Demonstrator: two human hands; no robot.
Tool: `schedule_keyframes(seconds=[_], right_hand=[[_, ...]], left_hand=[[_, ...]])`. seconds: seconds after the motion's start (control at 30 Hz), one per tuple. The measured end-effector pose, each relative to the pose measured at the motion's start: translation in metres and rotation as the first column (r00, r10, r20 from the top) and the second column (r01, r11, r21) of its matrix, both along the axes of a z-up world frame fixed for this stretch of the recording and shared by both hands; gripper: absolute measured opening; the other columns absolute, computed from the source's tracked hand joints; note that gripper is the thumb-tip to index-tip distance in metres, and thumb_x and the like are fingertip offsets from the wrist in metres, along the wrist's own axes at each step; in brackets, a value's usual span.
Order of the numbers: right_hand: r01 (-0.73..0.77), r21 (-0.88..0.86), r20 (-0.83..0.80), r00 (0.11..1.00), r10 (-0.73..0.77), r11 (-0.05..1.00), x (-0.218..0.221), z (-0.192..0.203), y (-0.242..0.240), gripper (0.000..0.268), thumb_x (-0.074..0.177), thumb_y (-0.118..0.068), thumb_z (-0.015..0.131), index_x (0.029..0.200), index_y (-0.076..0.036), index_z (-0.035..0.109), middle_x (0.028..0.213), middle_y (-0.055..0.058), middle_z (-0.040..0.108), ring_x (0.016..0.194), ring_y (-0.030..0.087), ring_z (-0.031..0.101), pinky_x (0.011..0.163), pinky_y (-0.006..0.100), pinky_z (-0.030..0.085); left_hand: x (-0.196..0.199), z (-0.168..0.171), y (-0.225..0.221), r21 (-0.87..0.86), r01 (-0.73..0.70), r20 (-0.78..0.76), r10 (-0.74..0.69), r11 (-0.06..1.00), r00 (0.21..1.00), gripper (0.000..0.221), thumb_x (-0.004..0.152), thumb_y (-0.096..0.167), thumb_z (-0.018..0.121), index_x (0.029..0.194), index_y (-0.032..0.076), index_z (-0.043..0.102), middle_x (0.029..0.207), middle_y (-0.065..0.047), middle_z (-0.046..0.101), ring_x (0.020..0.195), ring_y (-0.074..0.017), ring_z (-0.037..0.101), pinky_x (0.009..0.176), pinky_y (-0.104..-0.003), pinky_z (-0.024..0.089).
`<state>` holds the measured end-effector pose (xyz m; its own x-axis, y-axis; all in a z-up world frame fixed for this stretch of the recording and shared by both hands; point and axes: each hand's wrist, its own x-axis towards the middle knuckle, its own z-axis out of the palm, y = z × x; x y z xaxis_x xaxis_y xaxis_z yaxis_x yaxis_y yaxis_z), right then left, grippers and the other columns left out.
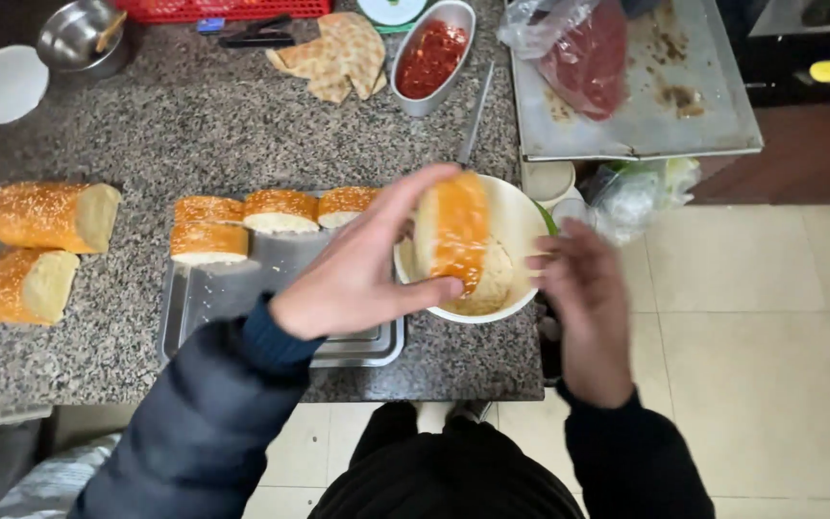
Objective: The person is cutting bread loaves into slices, dipping the slices into a bowl of coating, and arranging them on a metal tray.
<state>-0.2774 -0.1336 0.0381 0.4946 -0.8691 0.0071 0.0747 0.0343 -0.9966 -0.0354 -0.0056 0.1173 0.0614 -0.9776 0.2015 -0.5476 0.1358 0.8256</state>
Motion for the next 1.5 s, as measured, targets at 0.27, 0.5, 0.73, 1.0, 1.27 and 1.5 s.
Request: schedule_keyframes(seconds=[0.27,0.5,0.73,1.0,1.27,1.5], right_hand=[[0.219,0.228,-0.028,0.975,-0.218,0.949,-0.037,-0.038,-0.046,0.039,0.121,-0.021,0.058,0.155,-0.004,0.054,0.129,0.012,0.069,0.110,0.022,0.076,0.093,0.032,0.062],[0.238,0.267,-0.096,0.971,-0.220,0.934,-0.035,-0.041,-0.059,0.034,0.121,-0.018,0.057,0.149,0.000,0.062,0.125,0.015,0.070,0.110,0.023,0.077,0.095,0.035,0.063],[0.246,0.271,-0.107,0.968,-0.225,0.931,-0.030,-0.048,-0.068,0.033,0.122,-0.020,0.058,0.147,0.000,0.064,0.124,0.014,0.071,0.107,0.022,0.077,0.094,0.035,0.064],[0.232,0.302,-0.103,0.972,-0.210,0.925,-0.023,-0.052,-0.069,0.029,0.122,-0.019,0.056,0.141,0.000,0.066,0.119,0.012,0.072,0.103,0.019,0.077,0.091,0.031,0.065],[0.220,0.294,-0.103,0.975,-0.198,0.930,-0.012,-0.046,-0.062,0.027,0.121,-0.021,0.058,0.137,-0.001,0.068,0.119,0.012,0.074,0.103,0.019,0.078,0.092,0.030,0.065],[0.195,0.202,-0.087,0.980,-0.181,0.960,-0.015,-0.042,-0.064,0.025,0.121,-0.021,0.061,0.136,-0.003,0.069,0.119,0.012,0.075,0.105,0.019,0.078,0.093,0.028,0.064]], left_hand=[[-0.023,-0.133,-0.126,0.614,-0.033,0.563,-0.409,0.788,0.718,0.107,0.085,0.043,0.090,0.173,0.032,0.028,0.149,-0.026,0.058,0.123,-0.0523,0.074,0.103,-0.065,0.058],[-0.045,-0.266,-0.138,0.614,-0.182,0.733,-0.469,0.768,0.492,0.101,0.084,0.022,0.084,0.171,0.043,0.036,0.131,-0.018,0.064,0.109,-0.0430,0.074,0.082,-0.062,0.059],[-0.061,-0.213,-0.124,0.203,-0.389,0.877,0.010,0.899,0.481,0.030,0.113,0.038,0.053,0.140,0.050,0.058,0.114,-0.006,0.067,0.090,-0.0340,0.076,0.076,-0.053,0.055],[-0.058,-0.183,-0.128,0.564,-0.242,0.735,-0.347,0.789,0.583,0.086,0.095,0.022,0.085,0.165,0.041,0.038,0.133,-0.017,0.060,0.116,-0.0436,0.074,0.092,-0.059,0.058],[-0.055,-0.222,-0.132,0.633,-0.234,0.708,-0.429,0.738,0.560,0.079,0.098,0.021,0.075,0.167,0.040,0.042,0.137,-0.020,0.064,0.116,-0.0455,0.073,0.090,-0.064,0.056],[-0.028,-0.068,-0.102,0.684,-0.103,0.513,-0.376,0.722,0.772,0.098,0.097,0.036,0.082,0.177,0.033,0.026,0.158,-0.025,0.057,0.137,-0.0490,0.068,0.110,-0.064,0.055]])
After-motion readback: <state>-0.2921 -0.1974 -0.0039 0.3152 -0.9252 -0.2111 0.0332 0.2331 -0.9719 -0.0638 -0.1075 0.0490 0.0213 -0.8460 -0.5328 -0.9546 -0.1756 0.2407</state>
